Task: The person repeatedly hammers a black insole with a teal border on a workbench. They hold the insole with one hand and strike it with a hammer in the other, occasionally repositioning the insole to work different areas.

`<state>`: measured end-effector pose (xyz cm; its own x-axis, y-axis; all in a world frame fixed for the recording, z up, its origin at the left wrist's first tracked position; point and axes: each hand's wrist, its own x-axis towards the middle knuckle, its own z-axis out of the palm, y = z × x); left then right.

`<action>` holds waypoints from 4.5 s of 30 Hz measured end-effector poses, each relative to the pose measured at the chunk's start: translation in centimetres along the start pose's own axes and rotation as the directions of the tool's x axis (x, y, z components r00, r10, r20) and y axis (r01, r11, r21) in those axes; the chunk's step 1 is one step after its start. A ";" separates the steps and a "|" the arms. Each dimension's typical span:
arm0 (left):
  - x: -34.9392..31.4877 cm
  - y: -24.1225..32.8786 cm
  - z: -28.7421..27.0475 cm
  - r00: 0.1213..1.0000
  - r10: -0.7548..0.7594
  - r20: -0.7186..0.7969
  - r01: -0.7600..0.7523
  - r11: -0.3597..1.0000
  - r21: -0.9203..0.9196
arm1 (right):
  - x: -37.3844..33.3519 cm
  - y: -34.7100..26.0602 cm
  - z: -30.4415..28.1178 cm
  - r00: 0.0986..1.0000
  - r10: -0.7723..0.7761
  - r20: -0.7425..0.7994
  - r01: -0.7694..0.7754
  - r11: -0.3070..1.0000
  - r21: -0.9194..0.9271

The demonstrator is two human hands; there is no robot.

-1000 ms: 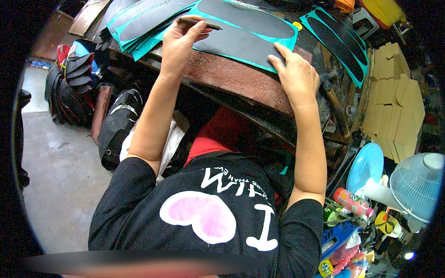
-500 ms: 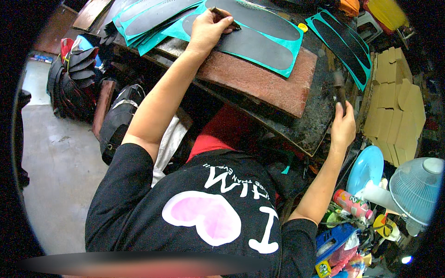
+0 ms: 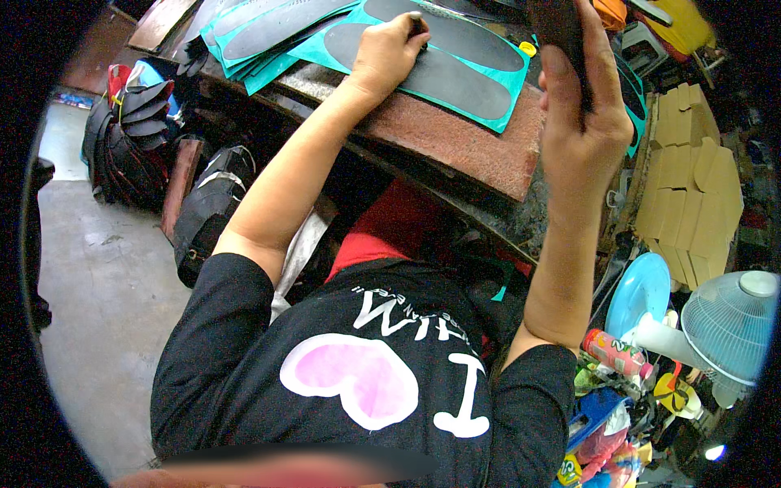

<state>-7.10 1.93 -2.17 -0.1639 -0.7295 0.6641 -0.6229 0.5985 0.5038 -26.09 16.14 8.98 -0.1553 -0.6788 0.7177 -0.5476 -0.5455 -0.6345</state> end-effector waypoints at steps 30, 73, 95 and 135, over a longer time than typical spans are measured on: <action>0.1 -0.7 1.4 0.913 -0.384 0.139 0.395 0.746 -0.535 | -3.2 4.4 -1.6 0.981 0.154 0.116 -0.068 0.841 -0.536; -1.1 3.2 3.3 0.971 0.224 0.087 -0.223 0.975 -0.027 | -4.1 2.8 -1.8 0.951 0.275 0.140 -0.152 0.813 -0.562; 2.1 -3.3 0.0 0.933 -0.356 0.056 0.305 0.698 -0.648 | -7.2 4.3 -3.0 0.849 0.502 0.165 -0.204 0.600 -0.773; 0.3 0.0 0.4 0.959 -0.173 0.225 0.260 0.856 -0.446 | -7.0 3.7 -2.8 0.857 0.480 0.187 -0.150 0.580 -0.801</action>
<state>-7.40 1.55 -2.20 -0.2215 -0.8778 0.4248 -0.2344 0.4707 0.8506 -29.36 20.25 2.36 -0.2423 -0.9356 0.2568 -0.9526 0.1793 -0.2457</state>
